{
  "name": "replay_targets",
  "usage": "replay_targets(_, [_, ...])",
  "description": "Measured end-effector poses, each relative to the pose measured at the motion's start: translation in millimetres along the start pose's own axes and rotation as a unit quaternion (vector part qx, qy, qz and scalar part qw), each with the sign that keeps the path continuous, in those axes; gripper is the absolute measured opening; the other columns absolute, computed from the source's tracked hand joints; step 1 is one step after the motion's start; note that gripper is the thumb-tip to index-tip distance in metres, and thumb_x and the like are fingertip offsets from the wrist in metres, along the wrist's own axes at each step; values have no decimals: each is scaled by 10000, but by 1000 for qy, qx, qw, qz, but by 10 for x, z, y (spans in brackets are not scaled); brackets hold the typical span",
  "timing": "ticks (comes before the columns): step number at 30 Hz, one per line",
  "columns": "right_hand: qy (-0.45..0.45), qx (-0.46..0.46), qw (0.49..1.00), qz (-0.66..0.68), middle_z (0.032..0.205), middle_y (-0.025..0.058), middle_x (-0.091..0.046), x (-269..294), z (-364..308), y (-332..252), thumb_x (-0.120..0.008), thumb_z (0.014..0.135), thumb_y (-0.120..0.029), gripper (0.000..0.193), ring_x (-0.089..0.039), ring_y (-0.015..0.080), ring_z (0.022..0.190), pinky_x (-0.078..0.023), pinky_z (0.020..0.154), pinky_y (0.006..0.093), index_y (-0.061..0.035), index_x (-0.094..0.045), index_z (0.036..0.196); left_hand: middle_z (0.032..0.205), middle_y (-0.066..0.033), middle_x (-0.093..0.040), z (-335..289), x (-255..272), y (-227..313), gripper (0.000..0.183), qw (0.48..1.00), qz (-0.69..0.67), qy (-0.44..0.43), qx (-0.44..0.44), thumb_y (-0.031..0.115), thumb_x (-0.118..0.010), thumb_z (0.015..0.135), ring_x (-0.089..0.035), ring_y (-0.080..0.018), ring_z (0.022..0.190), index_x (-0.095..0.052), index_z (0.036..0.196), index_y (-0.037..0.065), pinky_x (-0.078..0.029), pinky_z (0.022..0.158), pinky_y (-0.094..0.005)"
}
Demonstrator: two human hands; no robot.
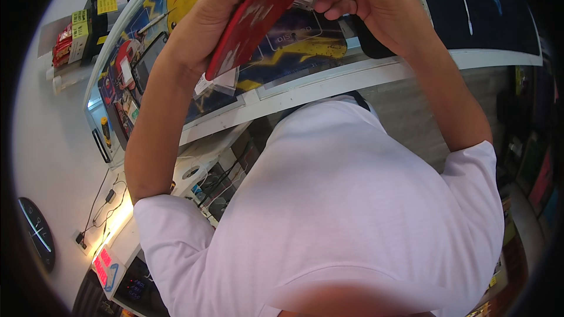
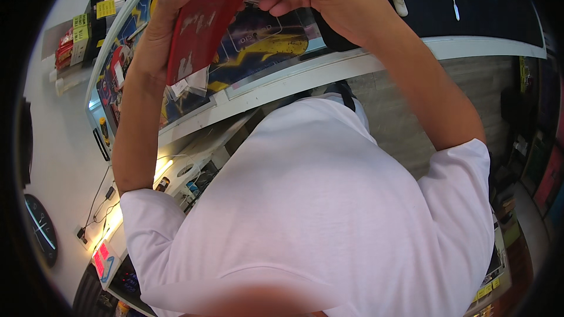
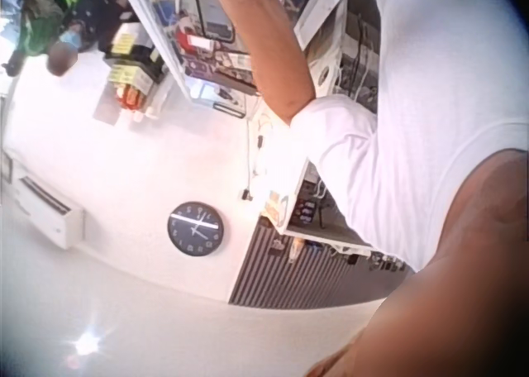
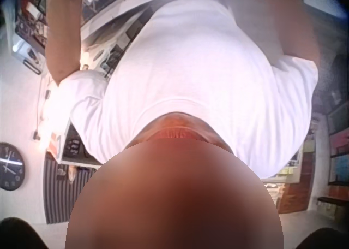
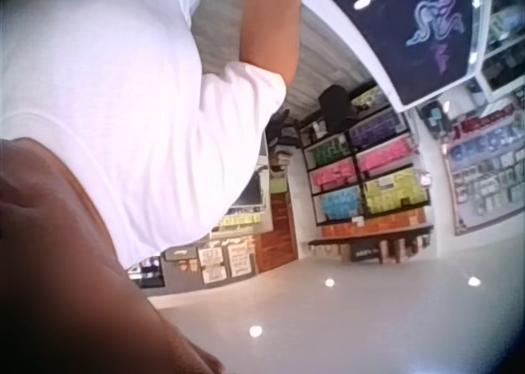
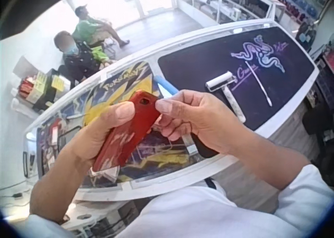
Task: The person removes a red phone case from a smartphone, then uses a small metal tool to pry open the phone's back cover. The person continues to separate the back cover from the phone body and sets the cover aside.
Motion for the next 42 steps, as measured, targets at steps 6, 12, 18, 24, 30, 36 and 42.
replay_targets(6, [-3, 56, 993, -103, 831, 60, -710, -9, 60, -170, -756, 965, -394, 384, -691, 110, 695, -567, 630, 213, -32, -628, 966, 1143, -104, -668, -33, -2, 100, 660, 1000, 2, 3, -25, 550, -698, 929, -649, -174, 1042, -574, 1317, 31, -532, 928, -302])
replay_targets(12, [-31, 104, 985, -137, 784, 52, -699, -113, 110, -274, -763, 958, -404, 391, -680, 106, 666, -554, 613, 211, -39, -622, 953, 1129, -128, -693, -28, 191, 63, 712, 996, -17, 40, -78, 613, -645, 928, -701, -190, 994, -582, 1330, 29, -597, 866, -327])
replay_targets(18, [-41, 103, 990, -88, 773, 44, -685, -202, 197, -261, -732, 986, -384, 359, -660, 105, 663, -557, 633, 225, -49, -608, 949, 1116, -152, -719, -16, 365, -101, 770, 983, -38, 96, -151, 677, -592, 928, -752, -206, 947, -589, 1342, 27, -662, 804, -353])
replay_targets(24, [-39, 135, 965, -221, 1009, 84, -700, -210, 208, -86, -596, 1059, -408, 440, -702, 143, 926, -573, 826, 254, -7, -631, 1236, 1118, -150, -733, 6, 390, -277, 806, 988, -47, 65, -133, 731, -532, 934, -773, -197, 907, -602, 1333, 34, -678, 751, -342])
replay_targets(30, [-53, 65, 994, 67, 1241, 70, -624, -385, 112, 156, -471, 1032, -666, 708, -596, 137, 1176, -519, 997, 324, -62, -561, 1389, 1143, -115, -744, 35, 231, -206, 699, 957, -250, -75, -130, 682, -519, 981, -770, -193, 959, -640, 1268, 56, -667, 765, -338])
replay_targets(36, [-108, -30, 964, 241, 1465, 108, -547, -812, -118, 422, -330, 1076, -632, 723, -538, 194, 1360, -450, 1143, 441, -87, -399, 1546, 1193, -101, -712, -22, 403, -133, 461, 948, -131, 165, -238, 419, -517, 1094, -711, -153, 1027, -585, 1328, 28, -586, 901, -308])
replay_targets(42, [-153, 20, 971, 183, 1501, 117, -514, -841, -109, 322, -327, 1104, -558, 666, -526, 226, 1372, -448, 1134, 469, -85, -348, 1571, 1267, -104, -672, -66, 438, 114, 430, 929, -74, 158, -326, 388, -514, 1101, -654, -167, 1126, -581, 1336, 34, -520, 1007, -344])
Point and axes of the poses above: each hand's wrist, its own z-axis towards the middle knuckle, its own x-axis out of the back of the hand, y = z × x, the point moved 9 cm from there along z, towards the middle knuckle
